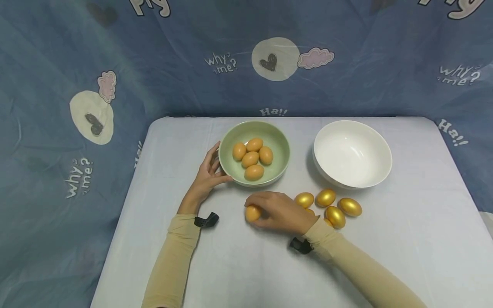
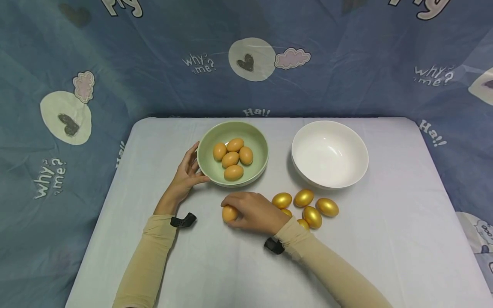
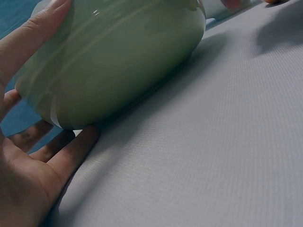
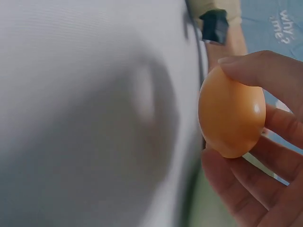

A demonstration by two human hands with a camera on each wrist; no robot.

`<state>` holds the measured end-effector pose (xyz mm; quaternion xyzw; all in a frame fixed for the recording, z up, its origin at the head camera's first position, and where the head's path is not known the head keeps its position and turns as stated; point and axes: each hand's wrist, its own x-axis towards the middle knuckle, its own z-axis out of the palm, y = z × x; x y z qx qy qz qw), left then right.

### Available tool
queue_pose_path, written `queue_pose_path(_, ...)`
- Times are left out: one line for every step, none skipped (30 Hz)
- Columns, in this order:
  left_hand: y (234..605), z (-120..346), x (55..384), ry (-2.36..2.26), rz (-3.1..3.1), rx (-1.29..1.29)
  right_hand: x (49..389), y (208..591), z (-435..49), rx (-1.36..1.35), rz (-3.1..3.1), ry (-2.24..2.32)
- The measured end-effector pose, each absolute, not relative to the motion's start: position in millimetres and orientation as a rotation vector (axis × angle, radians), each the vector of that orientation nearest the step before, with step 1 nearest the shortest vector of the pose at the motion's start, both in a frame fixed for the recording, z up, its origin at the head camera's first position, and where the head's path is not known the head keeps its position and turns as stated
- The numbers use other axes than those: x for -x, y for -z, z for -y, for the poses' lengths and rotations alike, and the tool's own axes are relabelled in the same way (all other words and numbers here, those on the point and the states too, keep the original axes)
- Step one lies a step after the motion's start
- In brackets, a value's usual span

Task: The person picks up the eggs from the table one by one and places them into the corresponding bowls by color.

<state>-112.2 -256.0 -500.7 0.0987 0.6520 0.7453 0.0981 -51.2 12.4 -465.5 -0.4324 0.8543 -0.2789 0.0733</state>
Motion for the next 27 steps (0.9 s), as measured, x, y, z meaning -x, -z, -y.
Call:
queue_pose_path(501,256,112,-2.206,-1.929,-0.294,52,463,-13,1.301,-2.568,0.838)
queue_pose_path(501,256,112,-2.206,-1.93,-0.297,54,460,-13,1.302,-2.567,0.836)
queue_pose_path(501,256,112,-2.205,-1.93,-0.301,55,457,-14,1.303,-2.566,0.84)
queue_pose_path(501,256,112,-2.205,-1.932,-0.305,57,454,-14,1.306,-2.564,0.842)
queue_pose_path(501,256,112,-2.204,-1.933,-0.307,58,451,-14,1.308,-2.56,0.844)
queue_pose_path(501,256,112,-2.203,-1.936,-0.31,59,448,-15,1.313,-2.554,0.854)
queue_pose_path(501,256,112,-2.203,-1.938,-0.314,61,445,-15,1.315,-2.547,0.862)
queue_pose_path(500,256,112,-2.204,-1.938,-0.316,62,442,-15,1.317,-2.543,0.869)
queue_pose_path(500,256,112,-2.205,-1.938,-0.317,63,439,-16,1.32,-2.541,0.879)
queue_pose_path(500,256,112,-2.207,-1.936,-0.315,65,437,-16,1.326,-2.541,0.885)
queue_pose_path(499,256,112,-2.208,-1.935,-0.311,66,435,-16,1.331,-2.538,0.899)
queue_pose_path(499,255,112,-2.209,-1.934,-0.307,67,433,-16,1.337,-2.536,0.91)
queue_pose_path(499,255,112,-2.21,-1.932,-0.3,68,431,-17,1.344,-2.533,0.918)
queue_pose_path(499,255,112,-2.211,-1.93,-0.292,69,430,-17,1.352,-2.532,0.922)
queue_pose_path(499,255,112,-2.21,-1.93,-0.282,70,429,-17,1.361,-2.527,0.926)
queue_pose_path(499,255,112,-2.21,-1.929,-0.276,71,428,-17,1.367,-2.521,0.929)
queue_pose_path(499,255,112,-2.208,-1.93,-0.271,71,427,-17,1.37,-2.515,0.932)
queue_pose_path(500,255,112,-2.207,-1.93,-0.267,72,426,-17,1.372,-2.51,0.931)
queue_pose_path(500,255,112,-2.206,-1.929,-0.265,72,426,-17,1.373,-2.505,0.931)
queue_pose_path(500,255,112,-2.204,-1.931,-0.265,73,425,-17,1.373,-2.5,0.933)
queue_pose_path(501,255,112,-2.203,-1.931,-0.265,73,424,-17,1.372,-2.493,0.939)
queue_pose_path(501,255,112,-2.202,-1.932,-0.268,74,424,-17,1.37,-2.489,0.946)
queue_pose_path(501,255,112,-2.201,-1.931,-0.269,74,423,-17,1.367,-2.483,0.955)
queue_pose_path(501,255,112,-2.201,-1.933,-0.27,75,422,-17,1.362,-2.476,0.965)
queue_pose_path(501,255,112,-2.199,-1.934,-0.269,76,421,-17,1.356,-2.468,0.975)
queue_pose_path(501,255,112,-2.2,-1.935,-0.268,77,420,-18,1.349,-2.457,0.987)
queue_pose_path(501,255,112,-2.201,-1.935,-0.268,78,420,-18,1.341,-2.448,1.001)
